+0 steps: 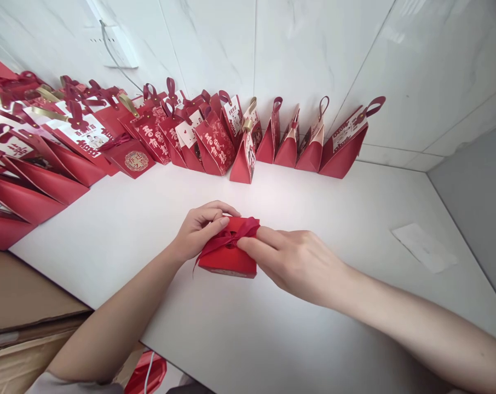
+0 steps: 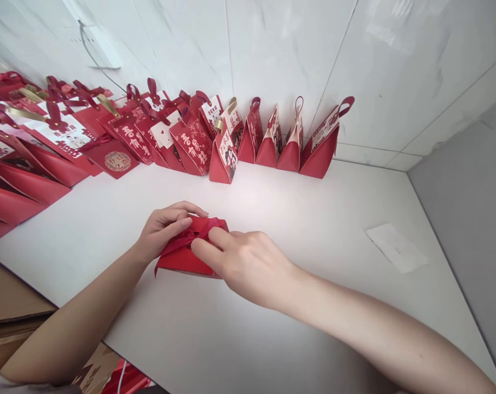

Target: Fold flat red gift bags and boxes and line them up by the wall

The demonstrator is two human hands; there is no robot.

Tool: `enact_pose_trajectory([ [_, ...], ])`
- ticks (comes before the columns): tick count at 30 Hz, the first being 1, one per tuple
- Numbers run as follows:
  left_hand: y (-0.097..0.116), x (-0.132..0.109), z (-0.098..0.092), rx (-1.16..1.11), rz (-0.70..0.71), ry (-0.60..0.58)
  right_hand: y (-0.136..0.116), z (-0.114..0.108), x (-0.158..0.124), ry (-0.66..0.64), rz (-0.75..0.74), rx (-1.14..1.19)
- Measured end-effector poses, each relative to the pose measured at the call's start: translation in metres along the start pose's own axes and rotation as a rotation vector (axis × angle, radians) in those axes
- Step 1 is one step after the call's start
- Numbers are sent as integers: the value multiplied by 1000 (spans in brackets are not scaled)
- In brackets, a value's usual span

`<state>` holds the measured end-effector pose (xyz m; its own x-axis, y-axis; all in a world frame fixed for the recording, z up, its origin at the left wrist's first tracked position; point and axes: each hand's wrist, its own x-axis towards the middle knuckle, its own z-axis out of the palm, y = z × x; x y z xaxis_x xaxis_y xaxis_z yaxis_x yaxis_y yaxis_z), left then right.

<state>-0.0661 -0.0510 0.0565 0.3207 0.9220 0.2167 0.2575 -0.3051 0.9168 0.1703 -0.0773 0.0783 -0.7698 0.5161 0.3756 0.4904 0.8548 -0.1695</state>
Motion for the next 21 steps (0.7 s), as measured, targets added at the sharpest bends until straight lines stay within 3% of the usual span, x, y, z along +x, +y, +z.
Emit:
enact_pose_trajectory([
  [5, 0, 0, 0, 13, 9, 1, 0, -4, -1, 27, 51, 48],
  [11, 0, -1, 1, 53, 32, 8, 7, -10, 3, 24, 153, 584],
  [13, -1, -1, 2, 65, 46, 7, 9, -7, 4, 62, 138, 648],
  [17, -1, -1, 3, 44, 43, 34, 13, 5, 5, 192, 15, 520],
  [21, 0, -2, 5, 32, 32, 54, 15, 14, 5, 313, -97, 222],
])
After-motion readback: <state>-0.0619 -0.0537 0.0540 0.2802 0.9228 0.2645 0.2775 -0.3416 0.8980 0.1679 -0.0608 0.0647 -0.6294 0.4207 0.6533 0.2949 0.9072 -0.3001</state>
